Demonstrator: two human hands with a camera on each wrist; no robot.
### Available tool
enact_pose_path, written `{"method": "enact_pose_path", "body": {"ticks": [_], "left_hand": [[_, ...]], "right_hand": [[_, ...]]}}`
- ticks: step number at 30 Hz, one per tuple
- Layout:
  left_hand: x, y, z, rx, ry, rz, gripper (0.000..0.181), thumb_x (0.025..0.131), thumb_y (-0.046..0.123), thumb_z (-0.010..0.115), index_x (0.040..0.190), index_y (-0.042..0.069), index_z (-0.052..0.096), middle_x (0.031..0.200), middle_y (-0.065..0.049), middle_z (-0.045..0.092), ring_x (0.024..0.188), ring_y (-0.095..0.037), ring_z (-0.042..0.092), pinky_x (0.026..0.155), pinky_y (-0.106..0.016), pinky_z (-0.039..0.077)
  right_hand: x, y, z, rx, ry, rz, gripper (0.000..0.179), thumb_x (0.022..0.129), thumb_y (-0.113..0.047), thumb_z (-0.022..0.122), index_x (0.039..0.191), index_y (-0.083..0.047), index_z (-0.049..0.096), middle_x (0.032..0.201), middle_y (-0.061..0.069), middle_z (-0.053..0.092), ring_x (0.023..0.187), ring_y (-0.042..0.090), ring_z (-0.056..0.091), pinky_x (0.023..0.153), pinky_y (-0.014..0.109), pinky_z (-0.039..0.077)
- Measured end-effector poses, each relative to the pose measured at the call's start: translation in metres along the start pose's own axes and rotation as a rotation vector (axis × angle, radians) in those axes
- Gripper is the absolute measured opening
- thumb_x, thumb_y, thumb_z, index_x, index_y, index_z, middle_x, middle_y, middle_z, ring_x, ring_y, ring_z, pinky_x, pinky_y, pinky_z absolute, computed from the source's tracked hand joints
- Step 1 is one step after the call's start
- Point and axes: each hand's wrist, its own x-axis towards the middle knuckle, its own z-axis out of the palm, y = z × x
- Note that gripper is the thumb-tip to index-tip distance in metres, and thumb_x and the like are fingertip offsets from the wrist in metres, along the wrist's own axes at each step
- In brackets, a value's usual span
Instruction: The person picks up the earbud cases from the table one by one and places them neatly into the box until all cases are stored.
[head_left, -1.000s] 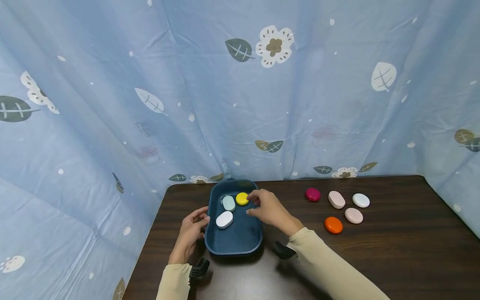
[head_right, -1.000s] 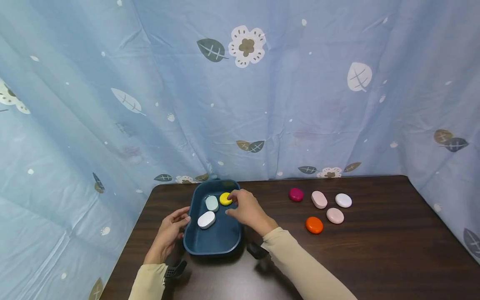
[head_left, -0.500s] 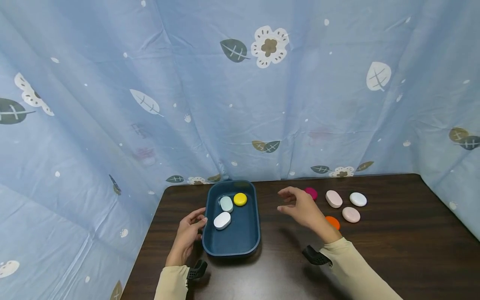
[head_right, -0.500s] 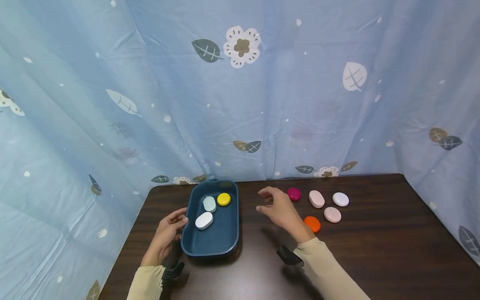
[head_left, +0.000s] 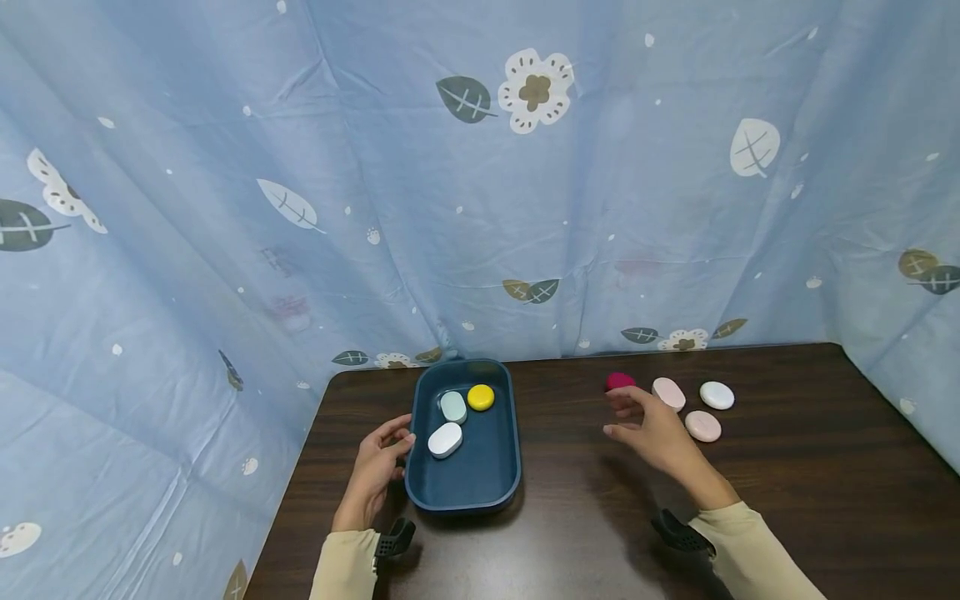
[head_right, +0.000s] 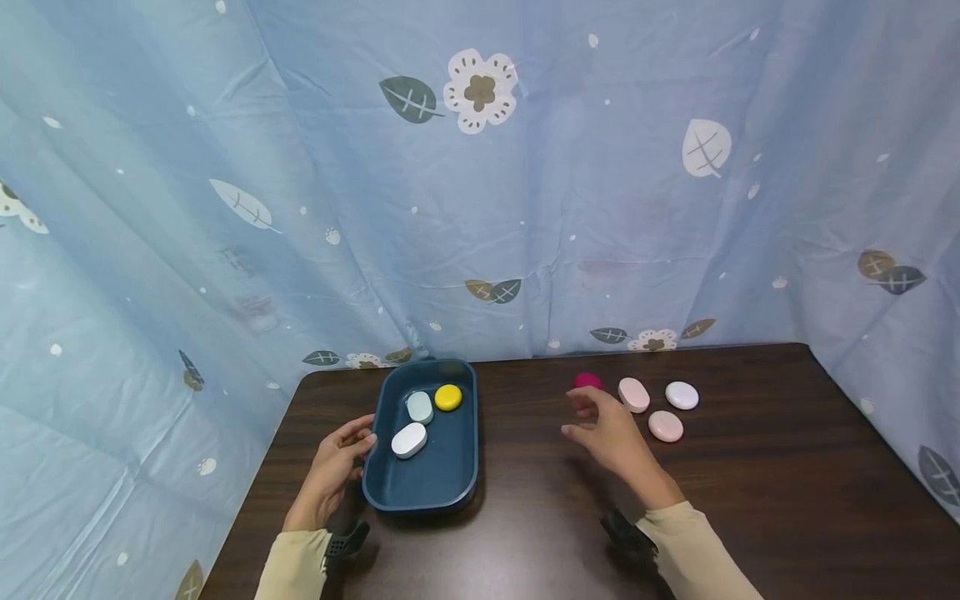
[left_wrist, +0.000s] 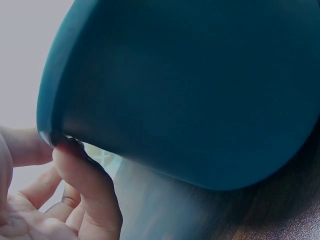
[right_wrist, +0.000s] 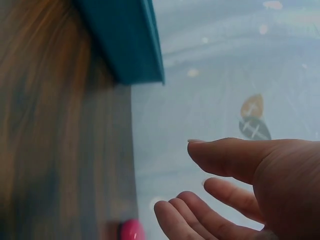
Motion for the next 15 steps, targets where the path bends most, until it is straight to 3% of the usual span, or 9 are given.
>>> {"method": "enact_pose_path", "body": {"ticks": [9, 15], "left_hand": [[-0.001, 0.001, 0.000, 0.014, 0.004, -0.004, 0.040, 0.105, 0.005, 0.061, 0.145, 0.003, 0.061, 0.106, -0.007, 0.056, 0.085, -0.019, 0.053, 0.058, -0.027, 0.049], [-0.001, 0.001, 0.000, 0.017, 0.007, -0.002, 0.040, 0.105, 0.005, 0.060, 0.145, 0.002, 0.060, 0.107, -0.008, 0.056, 0.085, -0.019, 0.054, 0.058, -0.027, 0.049]], "right_hand": [[-0.015, 0.026, -0.016, -0.093, 0.052, 0.048, 0.051, 0.086, 0.000, 0.084, 0.131, 0.009, 0.062, 0.121, 0.031, 0.067, 0.111, 0.046, 0.067, 0.087, 0.049, 0.061], [-0.024, 0.039, -0.021, -0.192, 0.100, 0.030, 0.050, 0.082, 0.004, 0.085, 0.128, 0.009, 0.065, 0.119, 0.030, 0.069, 0.108, 0.047, 0.068, 0.088, 0.057, 0.058]]}}
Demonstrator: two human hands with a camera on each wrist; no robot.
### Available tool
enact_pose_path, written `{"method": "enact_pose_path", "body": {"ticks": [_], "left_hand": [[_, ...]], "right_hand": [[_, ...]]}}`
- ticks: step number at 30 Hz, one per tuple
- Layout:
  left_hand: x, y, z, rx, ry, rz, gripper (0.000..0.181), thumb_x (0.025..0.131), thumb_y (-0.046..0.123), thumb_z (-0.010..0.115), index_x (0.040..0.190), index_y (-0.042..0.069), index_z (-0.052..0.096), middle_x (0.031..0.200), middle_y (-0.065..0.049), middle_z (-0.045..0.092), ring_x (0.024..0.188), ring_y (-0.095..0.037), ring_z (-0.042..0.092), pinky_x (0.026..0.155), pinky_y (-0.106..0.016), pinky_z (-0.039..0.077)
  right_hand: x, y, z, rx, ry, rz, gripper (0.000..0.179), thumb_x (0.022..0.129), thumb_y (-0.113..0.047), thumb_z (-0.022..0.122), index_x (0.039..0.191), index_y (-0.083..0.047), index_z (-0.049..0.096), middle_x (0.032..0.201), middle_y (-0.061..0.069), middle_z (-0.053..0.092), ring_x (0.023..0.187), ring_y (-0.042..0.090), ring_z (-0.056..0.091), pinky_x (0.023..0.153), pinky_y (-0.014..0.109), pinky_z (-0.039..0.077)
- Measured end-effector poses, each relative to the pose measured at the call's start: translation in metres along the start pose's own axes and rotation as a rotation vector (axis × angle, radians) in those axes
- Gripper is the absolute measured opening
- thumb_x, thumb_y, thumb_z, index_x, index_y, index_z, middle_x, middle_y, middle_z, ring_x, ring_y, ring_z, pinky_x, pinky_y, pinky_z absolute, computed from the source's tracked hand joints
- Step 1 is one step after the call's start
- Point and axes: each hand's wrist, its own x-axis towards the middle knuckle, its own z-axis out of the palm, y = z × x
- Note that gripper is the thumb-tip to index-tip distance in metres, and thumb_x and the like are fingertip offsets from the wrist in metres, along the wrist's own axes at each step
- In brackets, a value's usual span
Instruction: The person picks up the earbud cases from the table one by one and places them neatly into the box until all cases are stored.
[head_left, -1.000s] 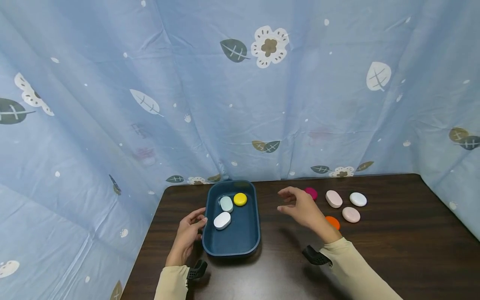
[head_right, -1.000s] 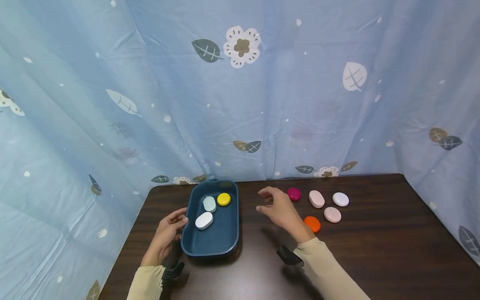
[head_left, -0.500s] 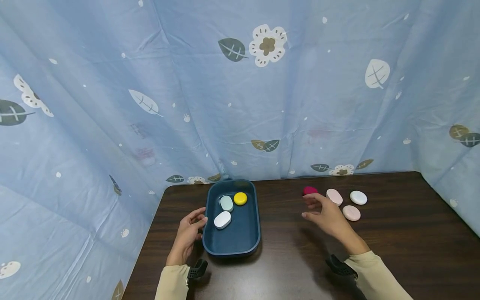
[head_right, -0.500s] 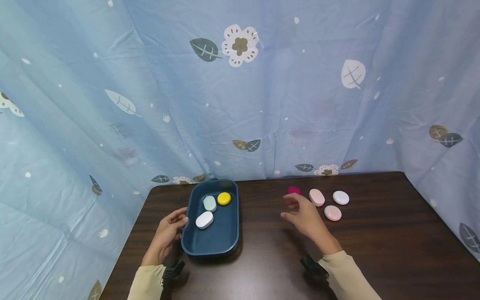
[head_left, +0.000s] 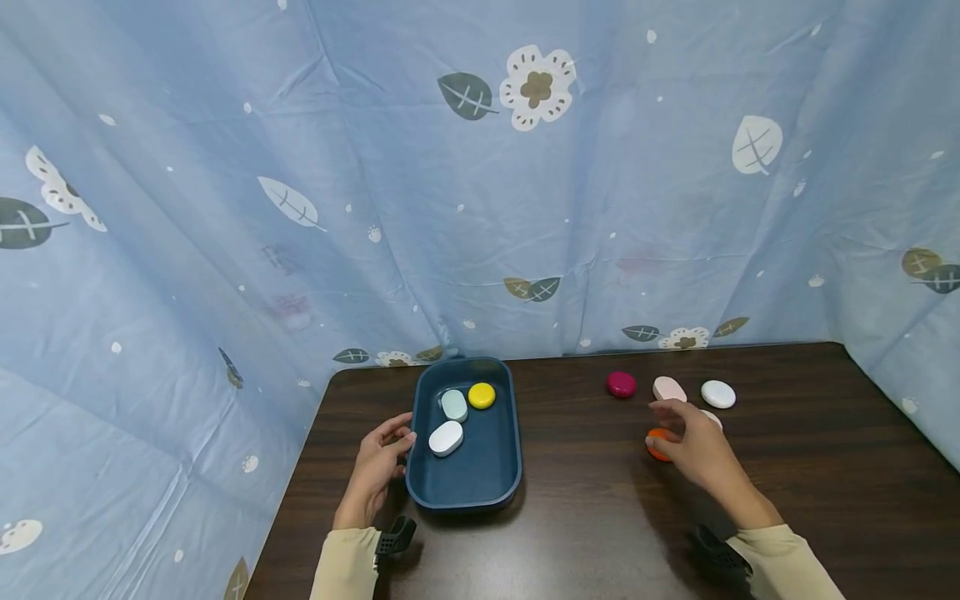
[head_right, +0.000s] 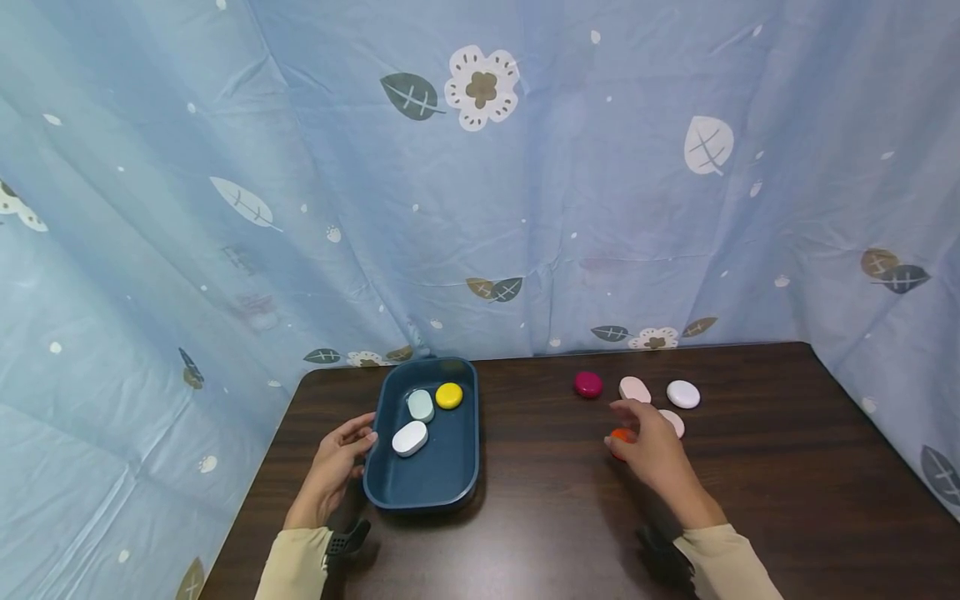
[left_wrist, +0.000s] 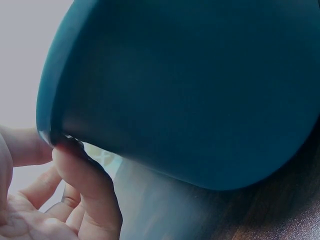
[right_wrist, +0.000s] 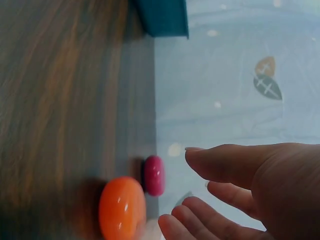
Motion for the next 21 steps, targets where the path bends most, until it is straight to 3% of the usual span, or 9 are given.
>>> {"method": "enact_pose_path", "body": {"ticks": [21], "left_hand": [[0.001, -0.001, -0.001, -0.002, -0.013, 0.013, 0.040, 0.105, 0.003, 0.060, 0.145, 0.002, 0.061, 0.105, -0.007, 0.056, 0.085, -0.019, 0.052, 0.058, -0.027, 0.050]], "right_hand": [[-0.008, 0.022, 0.005, -0.106, -0.049, 0.049, 0.055, 0.079, 0.001, 0.088, 0.127, 0.013, 0.064, 0.116, 0.031, 0.068, 0.104, 0.047, 0.067, 0.091, 0.063, 0.053]]}}
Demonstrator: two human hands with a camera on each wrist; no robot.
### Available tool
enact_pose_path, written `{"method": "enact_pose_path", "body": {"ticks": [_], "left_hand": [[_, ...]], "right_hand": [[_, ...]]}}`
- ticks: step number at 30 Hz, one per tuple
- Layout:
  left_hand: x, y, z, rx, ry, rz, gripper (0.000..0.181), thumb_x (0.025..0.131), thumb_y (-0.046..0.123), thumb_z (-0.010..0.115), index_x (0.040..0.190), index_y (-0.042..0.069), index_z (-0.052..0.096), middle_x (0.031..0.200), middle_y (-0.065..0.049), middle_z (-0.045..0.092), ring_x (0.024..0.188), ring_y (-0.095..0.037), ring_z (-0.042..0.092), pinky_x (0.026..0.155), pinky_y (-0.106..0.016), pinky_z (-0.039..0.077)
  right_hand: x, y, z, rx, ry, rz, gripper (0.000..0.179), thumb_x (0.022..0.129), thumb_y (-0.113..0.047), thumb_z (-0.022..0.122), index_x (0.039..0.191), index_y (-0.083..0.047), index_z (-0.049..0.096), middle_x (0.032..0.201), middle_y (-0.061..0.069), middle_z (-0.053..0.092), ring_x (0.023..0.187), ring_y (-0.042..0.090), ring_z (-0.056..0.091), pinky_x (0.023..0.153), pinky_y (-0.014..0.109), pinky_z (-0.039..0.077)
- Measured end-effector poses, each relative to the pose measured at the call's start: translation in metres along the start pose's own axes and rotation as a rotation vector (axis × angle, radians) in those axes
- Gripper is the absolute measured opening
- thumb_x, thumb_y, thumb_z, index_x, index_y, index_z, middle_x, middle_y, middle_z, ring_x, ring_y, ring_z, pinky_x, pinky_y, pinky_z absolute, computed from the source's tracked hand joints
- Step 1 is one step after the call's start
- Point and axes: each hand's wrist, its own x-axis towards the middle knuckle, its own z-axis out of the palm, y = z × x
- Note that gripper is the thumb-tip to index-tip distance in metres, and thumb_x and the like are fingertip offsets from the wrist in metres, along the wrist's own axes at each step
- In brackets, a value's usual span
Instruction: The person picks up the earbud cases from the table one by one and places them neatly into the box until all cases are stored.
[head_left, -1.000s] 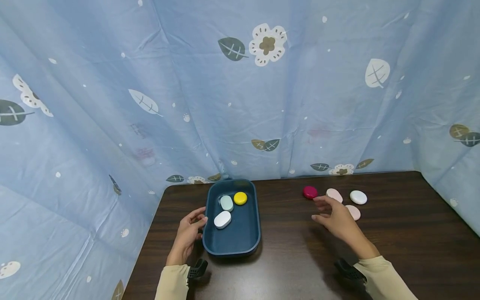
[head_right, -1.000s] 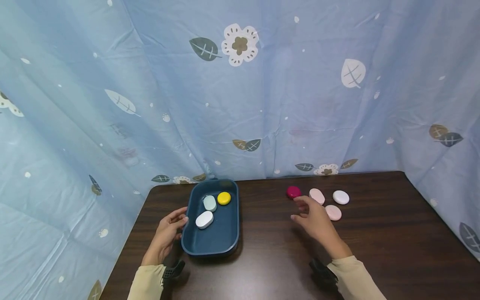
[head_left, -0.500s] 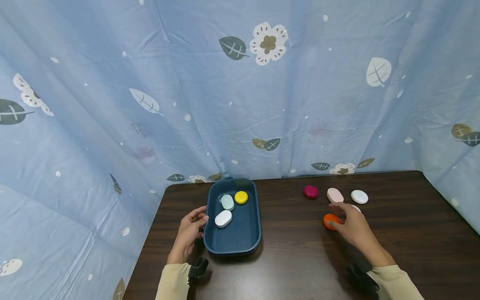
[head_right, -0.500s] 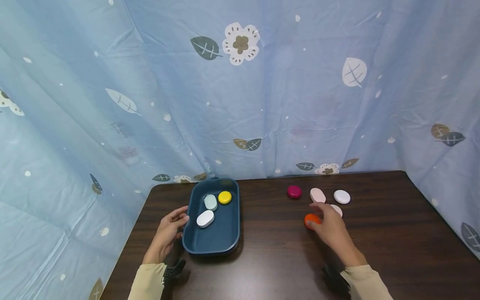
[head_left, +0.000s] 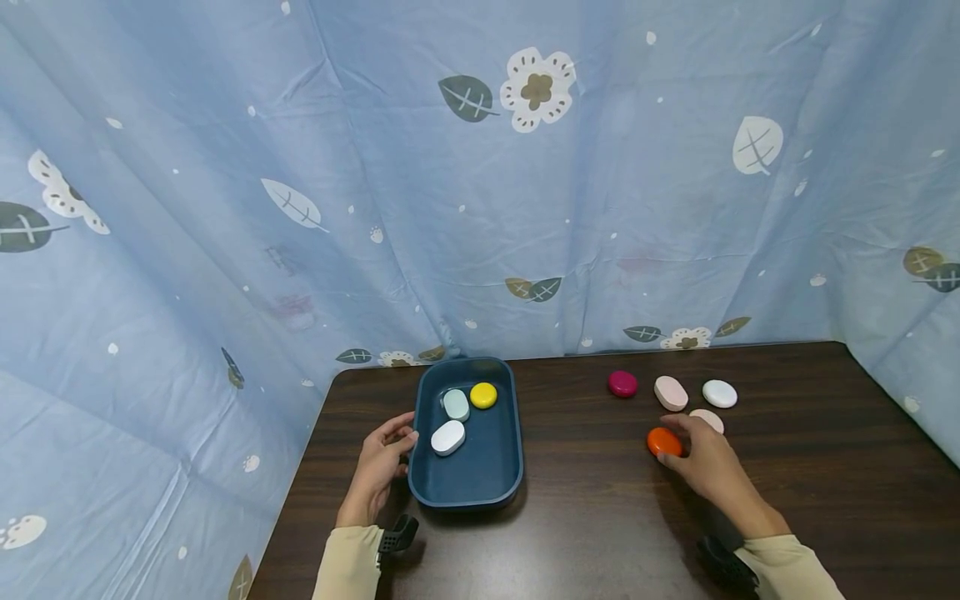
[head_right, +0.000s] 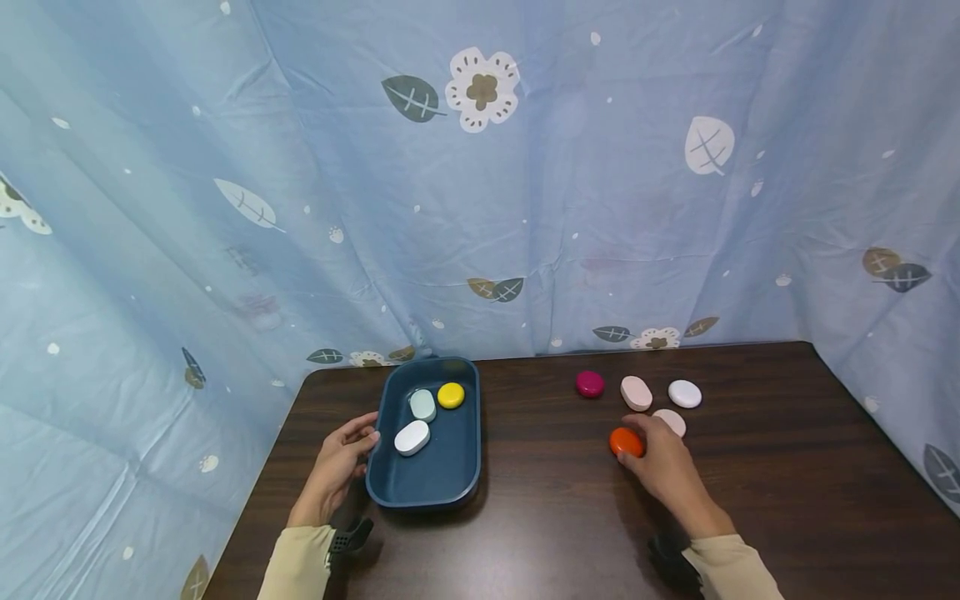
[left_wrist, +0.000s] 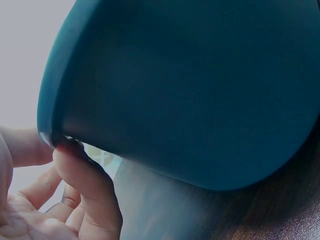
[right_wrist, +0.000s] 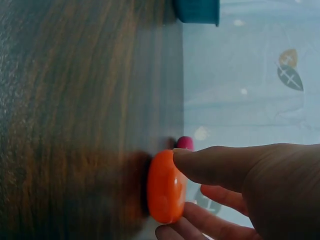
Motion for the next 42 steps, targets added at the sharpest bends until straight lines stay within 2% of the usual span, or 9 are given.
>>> {"method": "enact_pose_path", "body": {"ticks": [7, 20, 28, 35, 42], "left_hand": [[0.000, 0.001, 0.000, 0.006, 0.003, -0.004, 0.040, 0.105, 0.004, 0.060, 0.145, 0.002, 0.061, 0.107, -0.008, 0.056, 0.085, -0.019, 0.052, 0.058, -0.027, 0.050], [0.000, 0.000, 0.001, 0.011, 0.004, 0.001, 0.040, 0.105, 0.003, 0.060, 0.144, 0.002, 0.061, 0.106, -0.008, 0.056, 0.085, -0.020, 0.052, 0.058, -0.027, 0.049], [0.000, 0.001, 0.001, 0.006, 0.003, 0.006, 0.039, 0.105, 0.002, 0.059, 0.144, 0.001, 0.061, 0.105, -0.008, 0.057, 0.084, -0.019, 0.052, 0.057, -0.026, 0.049], [-0.001, 0.000, 0.001, 0.007, 0.004, 0.006, 0.039, 0.105, 0.003, 0.059, 0.144, 0.001, 0.061, 0.105, -0.008, 0.056, 0.084, -0.020, 0.052, 0.058, -0.026, 0.049], [0.000, 0.000, 0.000, 0.003, 0.007, 0.002, 0.039, 0.105, 0.003, 0.059, 0.144, 0.002, 0.061, 0.106, -0.008, 0.057, 0.084, -0.019, 0.054, 0.057, -0.026, 0.049]], "right_hand": [[0.002, 0.003, 0.006, -0.047, -0.014, -0.010, 0.055, 0.076, 0.001, 0.089, 0.124, 0.014, 0.066, 0.120, 0.036, 0.065, 0.110, 0.051, 0.063, 0.094, 0.066, 0.050], [0.003, -0.001, 0.008, -0.061, -0.006, -0.032, 0.048, 0.076, 0.000, 0.090, 0.118, 0.013, 0.069, 0.115, 0.034, 0.066, 0.103, 0.047, 0.065, 0.090, 0.064, 0.052], [0.004, -0.021, 0.009, 0.006, -0.012, -0.050, 0.050, 0.077, -0.002, 0.090, 0.120, 0.011, 0.069, 0.120, 0.032, 0.067, 0.107, 0.046, 0.065, 0.092, 0.063, 0.053], [0.009, -0.047, 0.010, 0.042, 0.001, -0.117, 0.049, 0.077, -0.004, 0.092, 0.120, 0.008, 0.071, 0.114, 0.024, 0.070, 0.098, 0.037, 0.067, 0.085, 0.055, 0.055], [0.016, -0.077, 0.014, 0.115, -0.023, -0.148, 0.049, 0.079, -0.004, 0.092, 0.121, 0.006, 0.071, 0.118, 0.022, 0.069, 0.097, 0.034, 0.069, 0.085, 0.052, 0.058]]}}
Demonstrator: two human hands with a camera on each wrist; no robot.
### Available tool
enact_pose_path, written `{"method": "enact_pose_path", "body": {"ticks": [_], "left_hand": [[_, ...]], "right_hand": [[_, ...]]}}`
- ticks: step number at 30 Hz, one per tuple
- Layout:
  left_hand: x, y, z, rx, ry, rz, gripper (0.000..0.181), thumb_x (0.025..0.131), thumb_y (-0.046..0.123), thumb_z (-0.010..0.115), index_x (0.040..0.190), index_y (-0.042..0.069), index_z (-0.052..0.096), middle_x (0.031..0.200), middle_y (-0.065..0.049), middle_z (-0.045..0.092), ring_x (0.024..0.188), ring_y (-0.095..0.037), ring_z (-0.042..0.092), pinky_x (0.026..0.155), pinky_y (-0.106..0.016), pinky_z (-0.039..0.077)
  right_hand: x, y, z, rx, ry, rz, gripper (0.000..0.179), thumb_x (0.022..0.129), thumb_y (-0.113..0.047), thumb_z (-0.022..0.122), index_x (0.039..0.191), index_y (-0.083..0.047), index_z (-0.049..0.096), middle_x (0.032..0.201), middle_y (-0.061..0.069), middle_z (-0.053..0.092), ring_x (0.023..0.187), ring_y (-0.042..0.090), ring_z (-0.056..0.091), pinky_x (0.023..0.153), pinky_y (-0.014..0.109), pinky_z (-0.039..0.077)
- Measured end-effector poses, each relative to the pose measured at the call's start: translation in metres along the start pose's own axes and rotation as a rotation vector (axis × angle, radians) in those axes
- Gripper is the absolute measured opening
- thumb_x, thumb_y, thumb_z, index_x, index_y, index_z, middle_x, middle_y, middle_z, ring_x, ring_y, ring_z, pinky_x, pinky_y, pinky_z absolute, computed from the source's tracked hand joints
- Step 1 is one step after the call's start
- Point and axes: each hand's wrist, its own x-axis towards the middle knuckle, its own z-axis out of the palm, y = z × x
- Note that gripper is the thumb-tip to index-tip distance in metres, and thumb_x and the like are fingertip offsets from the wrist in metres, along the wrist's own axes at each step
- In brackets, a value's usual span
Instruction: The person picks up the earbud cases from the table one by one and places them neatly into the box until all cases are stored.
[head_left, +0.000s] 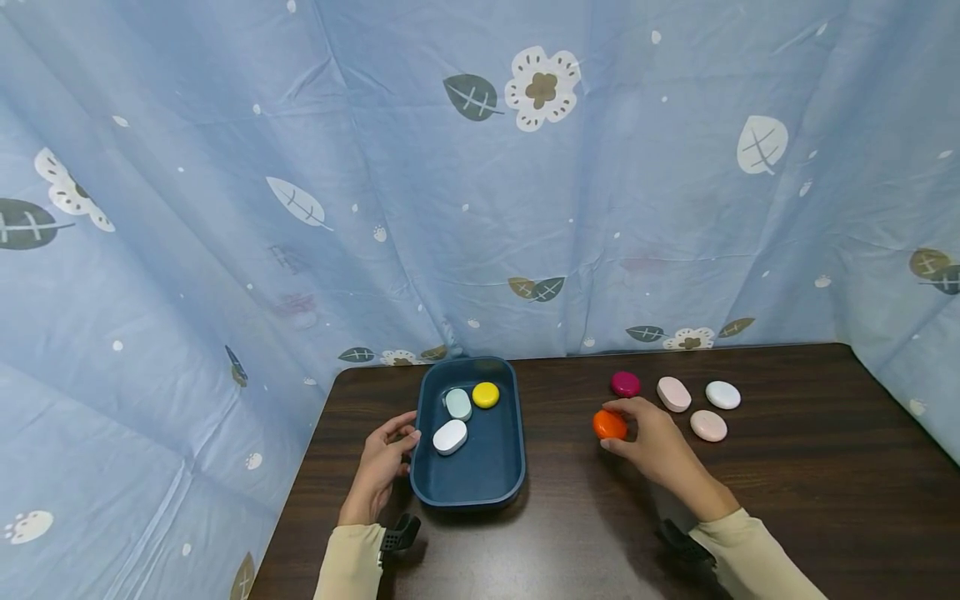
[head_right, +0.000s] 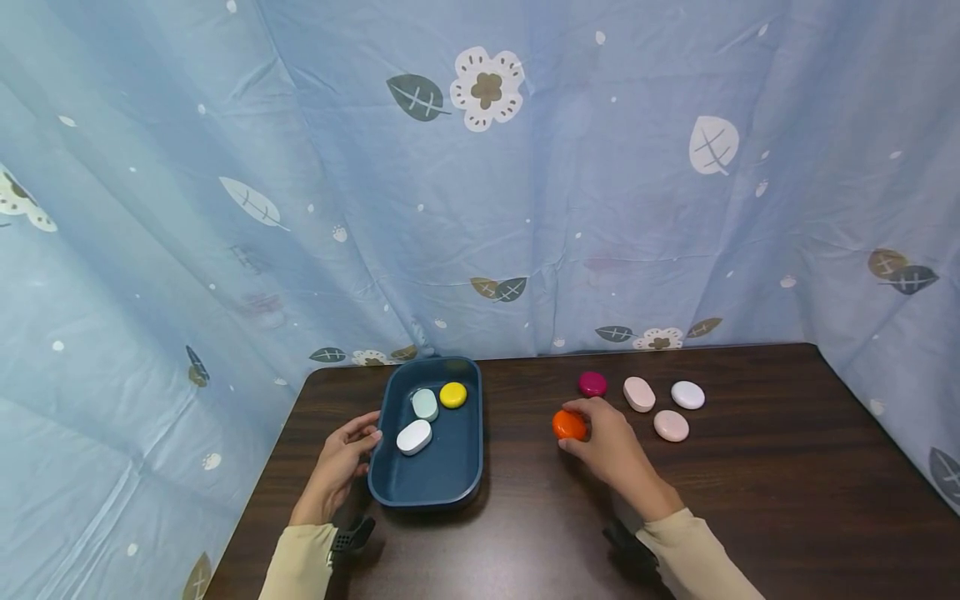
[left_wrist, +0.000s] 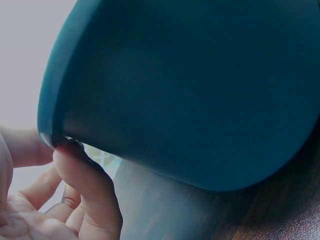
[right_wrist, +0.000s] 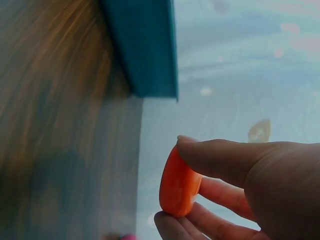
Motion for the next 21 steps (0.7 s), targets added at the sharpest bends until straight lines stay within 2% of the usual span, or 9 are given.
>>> {"method": "enact_pose_path", "body": {"ticks": [8, 16, 21], "left_hand": [[0.001, 0.001, 0.001, -0.001, 0.005, -0.006, 0.039, 0.105, 0.003, 0.060, 0.143, 0.002, 0.062, 0.105, -0.007, 0.057, 0.083, -0.019, 0.053, 0.058, -0.026, 0.049], [0.002, 0.002, 0.001, -0.012, 0.003, -0.013, 0.039, 0.105, 0.003, 0.060, 0.143, 0.002, 0.062, 0.104, -0.007, 0.057, 0.082, -0.018, 0.052, 0.057, -0.026, 0.049], [0.001, 0.002, 0.001, -0.010, 0.006, -0.022, 0.039, 0.104, 0.003, 0.061, 0.143, 0.002, 0.062, 0.104, -0.007, 0.057, 0.082, -0.018, 0.052, 0.056, -0.026, 0.048]], "right_hand": [[0.018, -0.030, 0.009, 0.095, -0.035, -0.062, 0.046, 0.081, -0.001, 0.090, 0.122, 0.008, 0.070, 0.114, 0.020, 0.069, 0.098, 0.034, 0.072, 0.088, 0.051, 0.060], [0.036, -0.053, 0.023, 0.109, -0.061, -0.111, 0.045, 0.082, -0.001, 0.089, 0.122, 0.005, 0.071, 0.114, 0.016, 0.068, 0.098, 0.029, 0.068, 0.090, 0.051, 0.060], [0.043, -0.067, 0.032, 0.122, -0.094, -0.103, 0.044, 0.083, -0.002, 0.088, 0.123, 0.003, 0.071, 0.115, 0.014, 0.068, 0.099, 0.028, 0.067, 0.091, 0.050, 0.059]]}}
